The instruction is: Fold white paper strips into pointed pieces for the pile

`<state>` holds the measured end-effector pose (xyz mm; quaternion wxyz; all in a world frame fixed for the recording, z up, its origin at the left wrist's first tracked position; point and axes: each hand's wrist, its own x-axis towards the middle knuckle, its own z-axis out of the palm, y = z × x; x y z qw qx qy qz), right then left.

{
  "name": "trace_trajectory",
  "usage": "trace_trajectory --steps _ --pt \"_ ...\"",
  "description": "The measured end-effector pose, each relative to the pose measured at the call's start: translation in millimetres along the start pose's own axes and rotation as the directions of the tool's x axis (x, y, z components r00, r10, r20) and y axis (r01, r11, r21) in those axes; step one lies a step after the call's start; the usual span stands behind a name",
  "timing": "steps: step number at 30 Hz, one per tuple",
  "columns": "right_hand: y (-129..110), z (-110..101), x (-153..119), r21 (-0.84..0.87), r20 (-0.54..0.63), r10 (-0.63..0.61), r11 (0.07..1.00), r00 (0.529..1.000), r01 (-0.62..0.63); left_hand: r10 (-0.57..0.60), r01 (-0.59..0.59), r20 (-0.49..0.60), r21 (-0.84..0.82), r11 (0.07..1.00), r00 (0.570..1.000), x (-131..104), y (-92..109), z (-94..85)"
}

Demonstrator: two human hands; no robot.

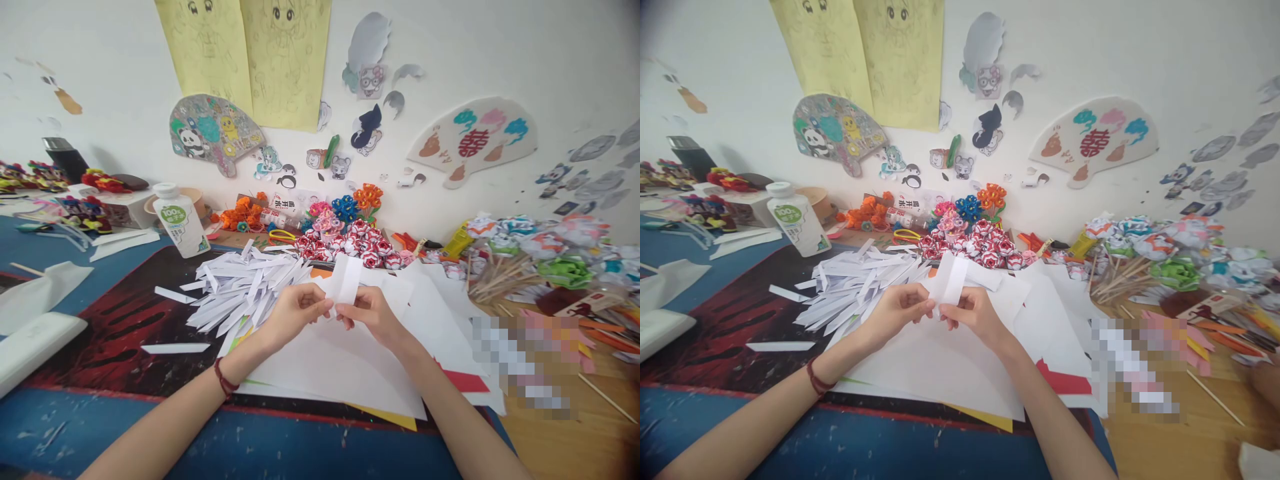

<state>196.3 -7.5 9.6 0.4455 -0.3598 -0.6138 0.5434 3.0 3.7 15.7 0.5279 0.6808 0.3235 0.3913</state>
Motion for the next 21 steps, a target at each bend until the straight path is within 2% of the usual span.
trace_trajectory --steps 8,14,21 --pt "4.2 1.4 0.1 0.015 0.006 0.024 1.0 1.0 -0.024 -0.018 0.025 -0.079 0.091 0.996 0.997 -3.3 10.0 4.9" --pt "6.6 0.2 2.2 0.007 -0.006 0.043 0.999 0.999 -0.043 0.001 0.014 -0.115 0.125 0.992 0.993 -2.6 6.0 7.2" --pt "7.4 -0.7 2.2 -0.017 -0.034 -0.003 1.0 0.999 0.003 0.039 -0.035 -0.038 0.099 0.995 0.999 -2.7 2.4 6.6"
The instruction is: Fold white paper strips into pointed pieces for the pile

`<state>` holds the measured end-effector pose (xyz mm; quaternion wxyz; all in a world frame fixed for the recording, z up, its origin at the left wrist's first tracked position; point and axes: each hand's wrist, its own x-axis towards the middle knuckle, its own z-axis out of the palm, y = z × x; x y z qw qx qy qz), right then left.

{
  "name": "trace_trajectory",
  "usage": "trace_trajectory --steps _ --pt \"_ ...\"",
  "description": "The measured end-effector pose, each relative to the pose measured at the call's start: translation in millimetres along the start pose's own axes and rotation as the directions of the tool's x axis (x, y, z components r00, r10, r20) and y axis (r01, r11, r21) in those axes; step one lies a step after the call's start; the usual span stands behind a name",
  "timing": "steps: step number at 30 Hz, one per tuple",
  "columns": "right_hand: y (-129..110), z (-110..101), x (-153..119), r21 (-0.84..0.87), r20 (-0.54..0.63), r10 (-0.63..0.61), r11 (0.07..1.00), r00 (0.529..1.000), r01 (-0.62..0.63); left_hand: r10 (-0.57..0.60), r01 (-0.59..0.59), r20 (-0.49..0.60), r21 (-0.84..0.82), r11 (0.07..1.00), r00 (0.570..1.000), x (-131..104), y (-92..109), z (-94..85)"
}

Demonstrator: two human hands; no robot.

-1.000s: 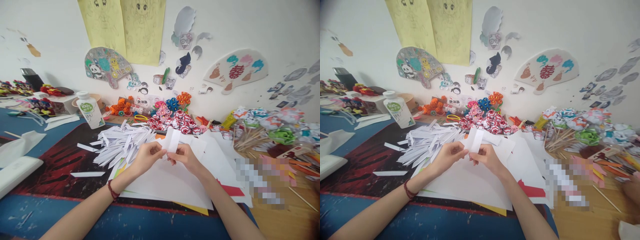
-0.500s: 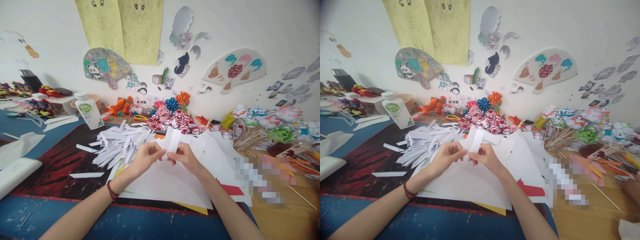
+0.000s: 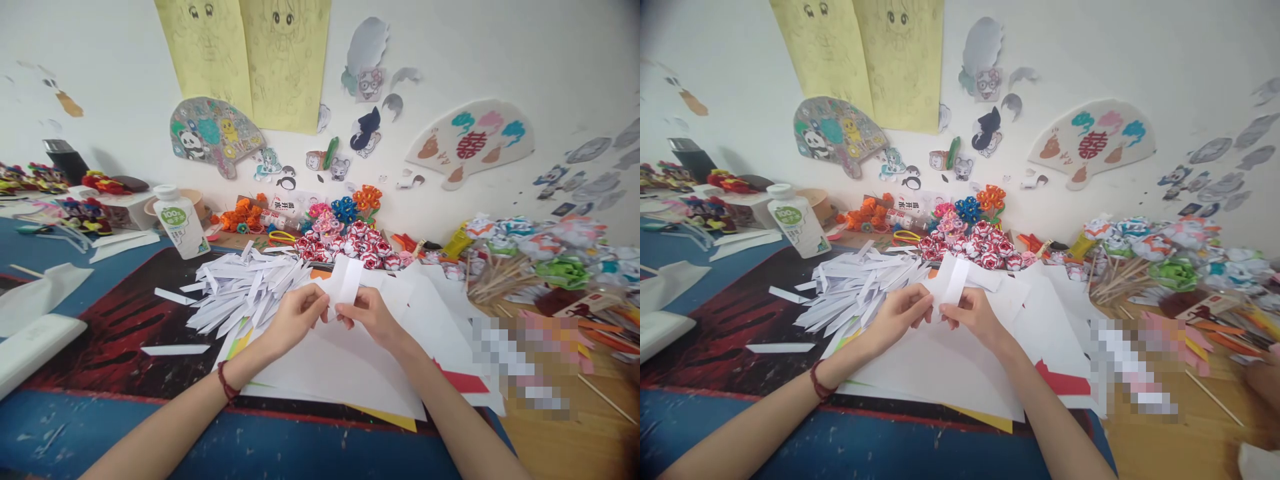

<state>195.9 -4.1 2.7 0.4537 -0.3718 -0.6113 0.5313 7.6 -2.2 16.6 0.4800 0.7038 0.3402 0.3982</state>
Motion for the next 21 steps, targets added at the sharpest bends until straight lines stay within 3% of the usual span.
trace_trajectory --steps 5,12,21 --pt "0.4 -0.4 -0.7 0.017 0.037 0.005 1.0 0.999 -0.006 0.06 -0.056 -0.022 0.128 0.99 0.998 -1.3 1.2 0.2" --pt "2.1 -0.6 0.3 0.01 -0.016 -0.047 0.999 0.999 0.048 -0.008 0.004 0.036 0.114 0.993 0.999 -0.3 -3.0 5.8" --pt "6.4 3.3 0.0 -0.015 -0.08 -0.075 0.997 0.994 0.074 -0.013 0.007 0.042 0.13 0.992 0.999 -1.3 2.7 4.8"
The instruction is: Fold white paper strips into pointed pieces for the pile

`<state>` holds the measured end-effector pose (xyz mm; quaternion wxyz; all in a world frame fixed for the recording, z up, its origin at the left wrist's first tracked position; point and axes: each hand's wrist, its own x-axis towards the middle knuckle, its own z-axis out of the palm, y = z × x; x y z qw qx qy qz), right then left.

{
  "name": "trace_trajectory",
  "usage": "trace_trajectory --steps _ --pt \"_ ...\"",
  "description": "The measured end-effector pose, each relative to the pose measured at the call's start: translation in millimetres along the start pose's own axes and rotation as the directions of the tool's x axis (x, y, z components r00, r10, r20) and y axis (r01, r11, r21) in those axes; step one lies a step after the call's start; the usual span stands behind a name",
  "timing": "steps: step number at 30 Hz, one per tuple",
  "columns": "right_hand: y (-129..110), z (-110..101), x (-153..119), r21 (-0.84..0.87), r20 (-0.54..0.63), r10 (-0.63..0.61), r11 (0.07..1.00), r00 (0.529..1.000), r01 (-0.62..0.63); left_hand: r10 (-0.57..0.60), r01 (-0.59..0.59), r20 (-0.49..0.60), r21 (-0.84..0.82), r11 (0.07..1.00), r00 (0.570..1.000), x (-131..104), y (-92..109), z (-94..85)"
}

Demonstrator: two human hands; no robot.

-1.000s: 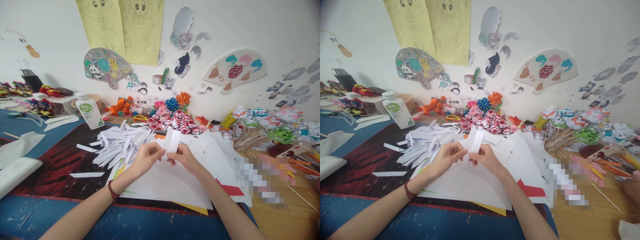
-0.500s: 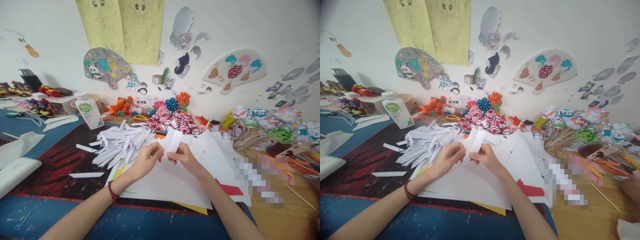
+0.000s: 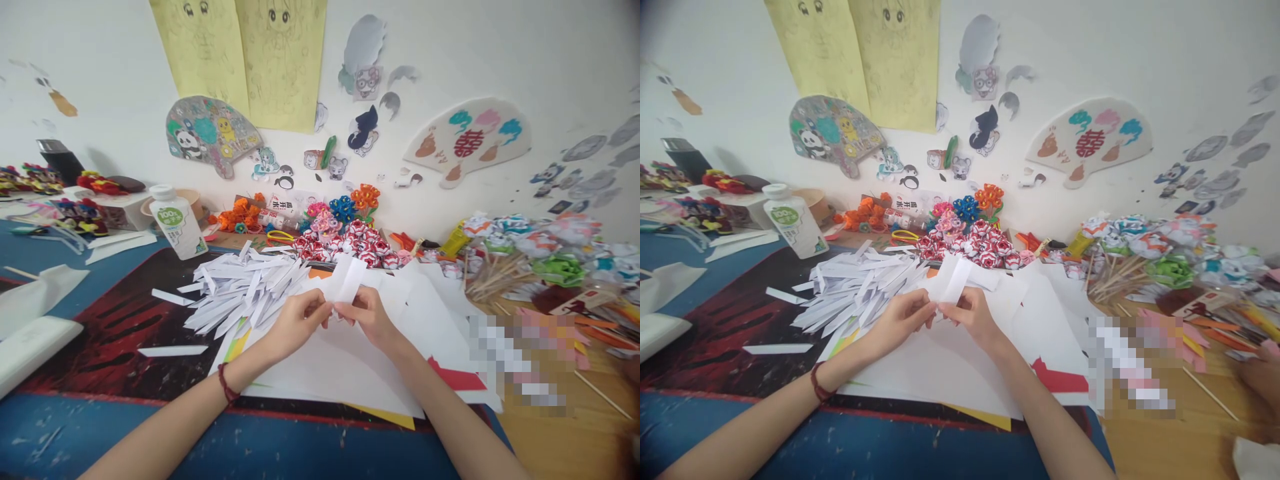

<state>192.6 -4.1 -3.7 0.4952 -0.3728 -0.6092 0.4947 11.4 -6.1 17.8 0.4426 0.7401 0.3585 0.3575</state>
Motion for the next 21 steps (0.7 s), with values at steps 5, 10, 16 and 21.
trace_trajectory --steps 5,10,16,21 --pt "-1.0 2.3 -0.2 0.017 -0.011 0.0 1.0 1.0 0.001 0.024 -0.023 -0.013 0.012 1.0 1.0 0.1 -0.5 0.3" --pt "-0.1 2.9 -0.6 0.033 -0.025 0.006 0.999 1.0 -0.006 0.027 -0.027 -0.016 0.023 0.999 1.0 -0.4 -2.9 1.5" --pt "1.2 1.3 1.0 0.026 -0.028 0.028 0.999 0.999 -0.027 0.059 -0.057 -0.037 0.052 0.997 0.998 -0.1 -7.5 4.7" --pt "-1.1 1.8 0.8 0.019 0.001 0.04 0.999 0.999 -0.04 0.044 -0.038 -0.062 0.091 0.995 0.997 -0.4 -8.5 6.1"
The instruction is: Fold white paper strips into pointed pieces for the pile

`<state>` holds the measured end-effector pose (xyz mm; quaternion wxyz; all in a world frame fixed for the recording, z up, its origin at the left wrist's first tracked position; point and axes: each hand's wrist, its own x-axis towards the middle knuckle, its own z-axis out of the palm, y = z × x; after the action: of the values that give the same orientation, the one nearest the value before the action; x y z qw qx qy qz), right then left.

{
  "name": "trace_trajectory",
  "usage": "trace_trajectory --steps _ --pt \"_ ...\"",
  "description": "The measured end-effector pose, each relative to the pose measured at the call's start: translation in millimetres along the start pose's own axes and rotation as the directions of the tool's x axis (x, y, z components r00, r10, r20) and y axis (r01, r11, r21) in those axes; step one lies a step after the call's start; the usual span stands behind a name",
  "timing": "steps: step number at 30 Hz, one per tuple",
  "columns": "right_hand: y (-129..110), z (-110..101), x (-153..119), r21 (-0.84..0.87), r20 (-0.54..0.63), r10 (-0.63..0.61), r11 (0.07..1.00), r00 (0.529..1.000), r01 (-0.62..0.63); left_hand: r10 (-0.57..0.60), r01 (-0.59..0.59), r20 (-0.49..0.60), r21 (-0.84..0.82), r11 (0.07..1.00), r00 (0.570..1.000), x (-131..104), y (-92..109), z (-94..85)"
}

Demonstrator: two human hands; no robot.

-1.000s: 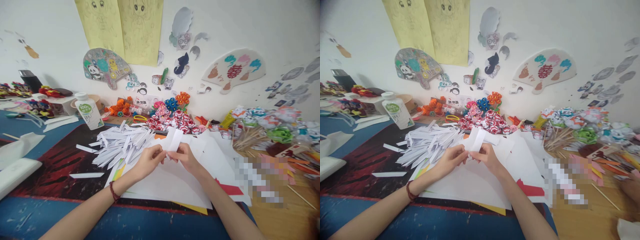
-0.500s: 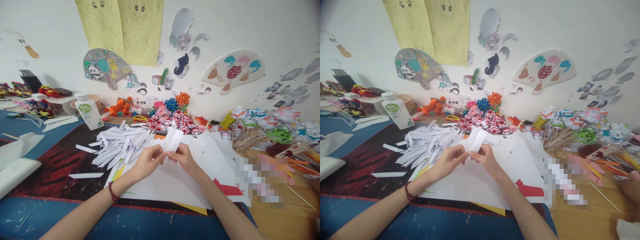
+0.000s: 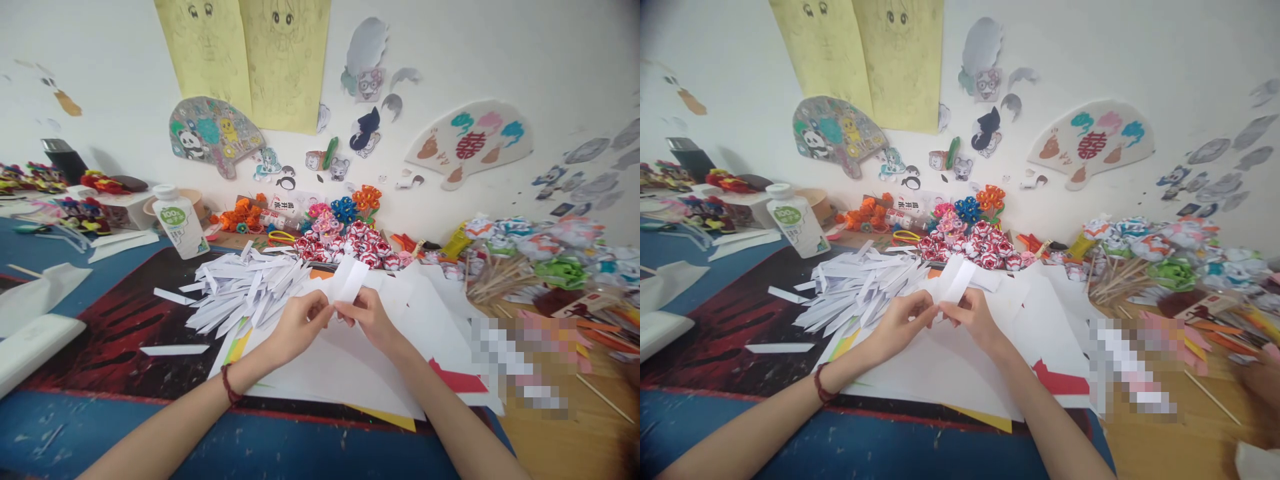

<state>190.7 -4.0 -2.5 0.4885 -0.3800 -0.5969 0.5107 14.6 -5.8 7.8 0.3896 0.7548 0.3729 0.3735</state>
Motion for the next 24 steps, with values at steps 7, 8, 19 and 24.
trace_trajectory --steps 7,8,19,24 --pt "-3.0 3.8 -1.6 0.005 0.038 0.017 1.0 0.999 -0.018 -0.011 0.015 -0.043 0.082 0.996 0.999 -0.5 0.1 0.7" --pt "-3.0 4.0 -1.4 0.007 0.043 0.021 1.0 0.999 -0.021 -0.012 0.016 -0.047 0.093 0.996 0.999 -0.3 0.3 0.4" --pt "-4.6 5.8 0.1 -0.024 0.027 0.082 0.996 0.996 -0.081 0.027 -0.014 -0.102 0.118 0.993 0.994 1.2 5.0 -7.8" --pt "0.9 3.6 3.9 -0.031 -0.052 0.099 0.994 0.994 -0.101 0.005 0.0 -0.051 0.108 0.994 0.999 0.1 5.3 -5.4"
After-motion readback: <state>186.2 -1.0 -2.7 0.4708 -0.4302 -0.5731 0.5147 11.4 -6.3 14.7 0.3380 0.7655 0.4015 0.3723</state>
